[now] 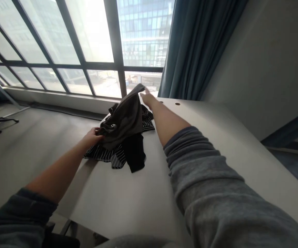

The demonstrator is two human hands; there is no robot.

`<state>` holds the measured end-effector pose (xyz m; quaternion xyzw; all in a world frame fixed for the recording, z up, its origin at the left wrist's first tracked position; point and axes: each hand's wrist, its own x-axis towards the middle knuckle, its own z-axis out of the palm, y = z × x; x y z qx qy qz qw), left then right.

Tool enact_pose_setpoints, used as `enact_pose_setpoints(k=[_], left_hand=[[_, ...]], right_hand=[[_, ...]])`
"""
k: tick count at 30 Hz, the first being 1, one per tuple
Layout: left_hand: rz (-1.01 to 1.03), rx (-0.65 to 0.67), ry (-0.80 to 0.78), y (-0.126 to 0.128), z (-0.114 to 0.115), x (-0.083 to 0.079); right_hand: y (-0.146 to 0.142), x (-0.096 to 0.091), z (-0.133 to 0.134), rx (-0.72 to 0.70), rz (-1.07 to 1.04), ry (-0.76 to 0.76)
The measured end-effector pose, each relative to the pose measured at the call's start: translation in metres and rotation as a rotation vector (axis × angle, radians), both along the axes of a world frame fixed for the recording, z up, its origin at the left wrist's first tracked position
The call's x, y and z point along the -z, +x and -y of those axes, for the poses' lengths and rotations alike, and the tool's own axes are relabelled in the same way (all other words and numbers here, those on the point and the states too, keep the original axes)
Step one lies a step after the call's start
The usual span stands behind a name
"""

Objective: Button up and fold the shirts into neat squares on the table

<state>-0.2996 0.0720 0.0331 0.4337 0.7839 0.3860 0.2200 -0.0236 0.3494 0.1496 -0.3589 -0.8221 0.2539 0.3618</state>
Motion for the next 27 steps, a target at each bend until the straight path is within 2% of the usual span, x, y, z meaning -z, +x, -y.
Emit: enact_pose_setpoints(k=[2,5,7,9,12,15,17,19,21,22,24,27], left_hand=[[-0.303,0.043,0.013,0.012,0.002,0.030],[-0.533,0.137,-0.065,0.031,0.006,0.063],[-0.622,0.137,-0.119,0.041,0.011,0.076],[-0.687,0.107,-0.138,0.050,0.018,0.085],[-0.712,0.080,-0.140,0.067,0.042,0.092],[-0.727,0.091,-0.073,0.095,0.080,0.097],[-0.749,0.192,0.040,0.119,0.104,0.100],[-0.779,0.407,0.153,0.144,0.119,0.099],[-0.784,0.597,0.174,0.164,0.122,0.098],[-0.773,0.652,0.138,0.172,0.120,0.097],[-0.740,0.672,0.023,0.182,0.112,0.097],[-0.732,0.616,-0.080,0.186,0.102,0.100]], right_hand=[[-0.007,0.063,0.030,-0.073,0.236,-0.035],[0.000,0.145,0.084,-0.191,0.481,0.019],[0.017,0.184,0.121,-0.184,0.552,0.027],[0.045,0.208,0.160,-0.155,0.547,0.049],[0.104,0.222,0.217,-0.088,0.473,0.082],[0.161,0.222,0.272,-0.083,0.508,0.031],[0.186,0.219,0.304,-0.151,0.596,0.032],[0.198,0.214,0.331,-0.177,0.649,0.035],[0.200,0.209,0.353,-0.174,0.666,0.028],[0.199,0.207,0.363,-0.174,0.667,0.023],[0.200,0.204,0.378,-0.184,0.661,0.015],[0.213,0.204,0.394,-0.191,0.632,0.011]])
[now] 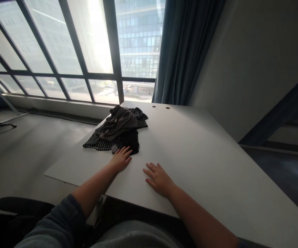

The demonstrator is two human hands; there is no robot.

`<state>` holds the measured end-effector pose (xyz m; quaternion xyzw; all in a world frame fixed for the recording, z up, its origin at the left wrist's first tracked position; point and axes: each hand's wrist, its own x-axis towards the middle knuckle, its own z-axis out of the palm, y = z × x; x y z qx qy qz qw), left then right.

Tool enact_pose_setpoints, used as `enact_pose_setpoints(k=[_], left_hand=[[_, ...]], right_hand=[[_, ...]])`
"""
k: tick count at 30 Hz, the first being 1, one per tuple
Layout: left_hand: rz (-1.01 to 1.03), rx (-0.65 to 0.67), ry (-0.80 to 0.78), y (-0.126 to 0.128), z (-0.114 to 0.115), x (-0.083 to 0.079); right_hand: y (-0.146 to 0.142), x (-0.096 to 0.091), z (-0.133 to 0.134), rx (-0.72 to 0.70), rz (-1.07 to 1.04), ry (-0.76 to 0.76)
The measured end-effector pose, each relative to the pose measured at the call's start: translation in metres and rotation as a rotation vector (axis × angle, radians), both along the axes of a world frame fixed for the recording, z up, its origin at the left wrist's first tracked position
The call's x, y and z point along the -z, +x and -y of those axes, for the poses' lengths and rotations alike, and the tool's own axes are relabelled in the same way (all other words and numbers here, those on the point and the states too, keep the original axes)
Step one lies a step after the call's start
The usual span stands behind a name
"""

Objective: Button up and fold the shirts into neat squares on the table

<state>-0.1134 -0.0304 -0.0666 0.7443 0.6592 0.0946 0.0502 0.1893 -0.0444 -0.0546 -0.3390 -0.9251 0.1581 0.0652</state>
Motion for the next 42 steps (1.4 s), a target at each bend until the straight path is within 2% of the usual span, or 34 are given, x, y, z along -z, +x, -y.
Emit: enact_pose_setpoints(k=[4,9,13,16,18,20,23,25,28,31,42], left_hand=[[-0.039,-0.049,-0.034,-0.011,-0.003,0.004],[-0.050,-0.126,-0.027,-0.044,-0.004,0.003],[-0.069,-0.174,0.056,-0.059,-0.003,0.003],[-0.076,-0.206,0.169,-0.050,0.000,0.002],[-0.069,-0.144,0.267,-0.035,0.003,0.001],[-0.059,0.037,0.328,-0.015,0.004,0.000],[-0.030,0.340,0.304,0.018,-0.002,0.001],[-0.007,0.431,0.253,0.040,-0.011,0.004],[-0.005,0.397,0.128,0.067,-0.031,0.007],[-0.032,0.353,0.009,0.083,-0.046,0.007],[0.014,0.392,-0.036,0.082,-0.045,-0.001]], right_hand=[[0.045,0.003,0.000,0.096,-0.012,0.014],[0.114,0.007,-0.025,0.292,0.030,0.070],[0.139,0.012,-0.042,0.372,0.030,0.097],[0.137,0.015,-0.044,0.388,0.048,0.110],[0.132,0.016,-0.044,0.384,0.063,0.110],[0.129,0.016,-0.045,0.358,0.069,0.102],[0.128,0.013,-0.052,0.270,0.041,0.086],[0.125,0.010,-0.060,0.220,0.019,0.075],[0.117,0.009,-0.075,0.196,0.031,0.069],[0.106,0.011,-0.086,0.186,0.044,0.073],[0.103,0.012,-0.093,0.221,0.049,0.047]])
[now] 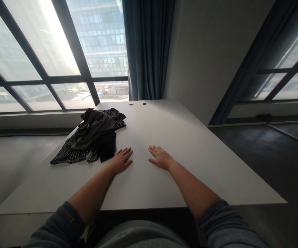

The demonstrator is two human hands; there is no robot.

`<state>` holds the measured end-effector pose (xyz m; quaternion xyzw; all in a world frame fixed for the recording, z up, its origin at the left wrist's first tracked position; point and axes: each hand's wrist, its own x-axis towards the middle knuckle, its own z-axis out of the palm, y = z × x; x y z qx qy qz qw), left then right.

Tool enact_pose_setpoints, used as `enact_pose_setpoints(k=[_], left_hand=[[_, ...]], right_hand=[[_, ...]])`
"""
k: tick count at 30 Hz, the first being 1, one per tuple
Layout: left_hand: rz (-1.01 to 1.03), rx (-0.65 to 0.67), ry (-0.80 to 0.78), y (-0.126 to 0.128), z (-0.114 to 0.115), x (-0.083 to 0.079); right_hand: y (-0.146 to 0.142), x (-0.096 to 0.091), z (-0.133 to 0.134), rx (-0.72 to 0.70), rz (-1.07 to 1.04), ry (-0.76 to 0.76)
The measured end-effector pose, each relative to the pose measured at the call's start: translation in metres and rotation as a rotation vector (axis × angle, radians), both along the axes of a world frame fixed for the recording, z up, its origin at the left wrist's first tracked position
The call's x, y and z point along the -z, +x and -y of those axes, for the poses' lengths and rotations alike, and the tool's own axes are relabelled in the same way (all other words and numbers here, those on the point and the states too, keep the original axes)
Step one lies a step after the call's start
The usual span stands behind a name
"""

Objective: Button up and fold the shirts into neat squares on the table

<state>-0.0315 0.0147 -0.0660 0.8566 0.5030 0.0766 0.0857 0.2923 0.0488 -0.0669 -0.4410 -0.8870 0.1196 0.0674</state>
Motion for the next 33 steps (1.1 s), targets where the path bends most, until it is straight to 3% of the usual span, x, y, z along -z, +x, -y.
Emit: enact_pose_setpoints(k=[17,33], left_hand=[[0.045,-0.003,-0.004,-0.0027,0.0003,-0.0051],[0.050,0.001,-0.011,-0.0039,-0.0006,-0.0043]], right_hand=[[0.0006,0.0091,-0.0038,0.018,-0.009,0.037],[-0.0003,0.0041,-0.0017,0.025,0.018,0.037]])
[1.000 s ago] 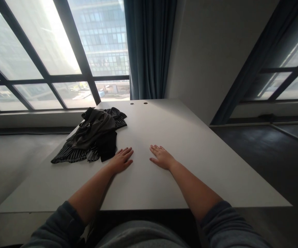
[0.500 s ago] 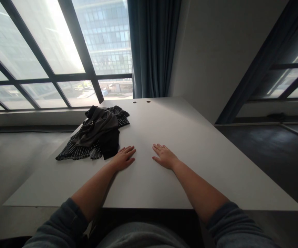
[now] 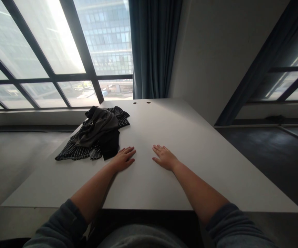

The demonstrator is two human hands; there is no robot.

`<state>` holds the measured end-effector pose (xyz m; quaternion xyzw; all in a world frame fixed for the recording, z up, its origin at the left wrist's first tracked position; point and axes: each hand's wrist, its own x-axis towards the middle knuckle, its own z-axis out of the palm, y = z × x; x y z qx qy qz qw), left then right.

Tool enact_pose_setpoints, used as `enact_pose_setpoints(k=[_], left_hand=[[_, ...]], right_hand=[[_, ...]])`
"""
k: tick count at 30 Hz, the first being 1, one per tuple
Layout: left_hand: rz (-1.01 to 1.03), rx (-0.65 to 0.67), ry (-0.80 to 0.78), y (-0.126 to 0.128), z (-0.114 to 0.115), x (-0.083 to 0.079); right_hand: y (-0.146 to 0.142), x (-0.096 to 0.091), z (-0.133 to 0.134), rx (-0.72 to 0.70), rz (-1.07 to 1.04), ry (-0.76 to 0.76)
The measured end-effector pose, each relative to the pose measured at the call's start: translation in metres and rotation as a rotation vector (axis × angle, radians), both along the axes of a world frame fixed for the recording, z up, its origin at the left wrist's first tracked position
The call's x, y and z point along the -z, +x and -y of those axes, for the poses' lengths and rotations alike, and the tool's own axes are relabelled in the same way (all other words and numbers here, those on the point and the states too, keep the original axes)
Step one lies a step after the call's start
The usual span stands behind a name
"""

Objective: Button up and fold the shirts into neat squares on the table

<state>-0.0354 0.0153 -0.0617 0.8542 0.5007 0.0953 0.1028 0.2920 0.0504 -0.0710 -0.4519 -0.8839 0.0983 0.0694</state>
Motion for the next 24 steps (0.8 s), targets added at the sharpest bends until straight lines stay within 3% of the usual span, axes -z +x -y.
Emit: enact_pose_setpoints(k=[24], left_hand=[[-0.002,0.015,-0.009,0.0003,0.0005,-0.0030]], right_hand=[[0.0008,0.0005,0.0005,-0.009,-0.006,0.012]])
